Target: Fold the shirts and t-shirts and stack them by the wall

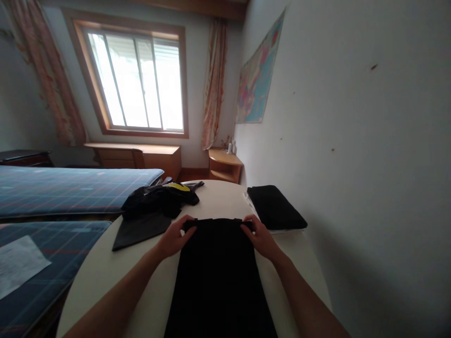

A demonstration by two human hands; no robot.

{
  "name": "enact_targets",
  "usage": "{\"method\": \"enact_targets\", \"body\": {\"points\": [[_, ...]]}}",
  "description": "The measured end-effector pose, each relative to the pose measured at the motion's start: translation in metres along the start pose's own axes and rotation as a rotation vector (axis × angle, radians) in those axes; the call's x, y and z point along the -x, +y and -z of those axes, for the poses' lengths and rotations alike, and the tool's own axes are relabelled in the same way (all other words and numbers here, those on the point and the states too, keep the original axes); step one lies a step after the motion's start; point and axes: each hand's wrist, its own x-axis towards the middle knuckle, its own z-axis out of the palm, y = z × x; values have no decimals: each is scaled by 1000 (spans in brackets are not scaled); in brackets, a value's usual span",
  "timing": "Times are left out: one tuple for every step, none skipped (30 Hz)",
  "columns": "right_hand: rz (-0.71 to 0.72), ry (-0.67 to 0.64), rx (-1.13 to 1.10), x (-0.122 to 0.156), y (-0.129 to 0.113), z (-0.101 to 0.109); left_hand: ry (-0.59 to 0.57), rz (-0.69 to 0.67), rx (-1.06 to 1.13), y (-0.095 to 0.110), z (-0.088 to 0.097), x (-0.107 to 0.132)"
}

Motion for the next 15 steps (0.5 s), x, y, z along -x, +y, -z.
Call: {"method": "enact_targets", "body": {"points": [[-8, 28, -24, -1, -2, 0, 35, 16, 39, 4, 0, -2], [-17, 53, -41, -3, -3, 0, 64, 34, 62, 8, 0, -5], [-24, 70, -50, -6, -3, 0, 89, 53, 68, 10, 0, -9], [-26, 82, -52, -10, -3, 0, 109, 73, 56, 10, -2, -14], [-25, 86, -48, -14, -1, -1, 121, 92, 29, 8, -4, -18], [-26, 83, -38, -19, 2, -1, 121, 111, -7, 4, -7, -23], [-32, 73, -22, -23, 7, -2, 109, 132, -49, -1, -11, -27], [-42, 55, -4, -28, 12, -3, 81, 154, -95, -7, -15, -30], [-53, 28, 14, -32, 19, -5, 42, 176, -140, -13, -19, -33], [-66, -6, 30, -35, 25, -6, 1, 194, -181, -20, -23, -35], [-83, -39, 45, -39, 32, -8, -36, 208, -213, -26, -26, -37], [-99, -69, 58, -42, 38, -9, -61, 217, -239, -31, -28, -39], [-112, -90, 72, -45, 43, -11, -75, 223, -256, -36, -29, -41], [-124, -99, 88, -47, 48, -12, -81, 229, -265, -39, -30, -44], [-136, -98, 106, -50, 51, -14, -81, 237, -270, -43, -31, -47]]}}
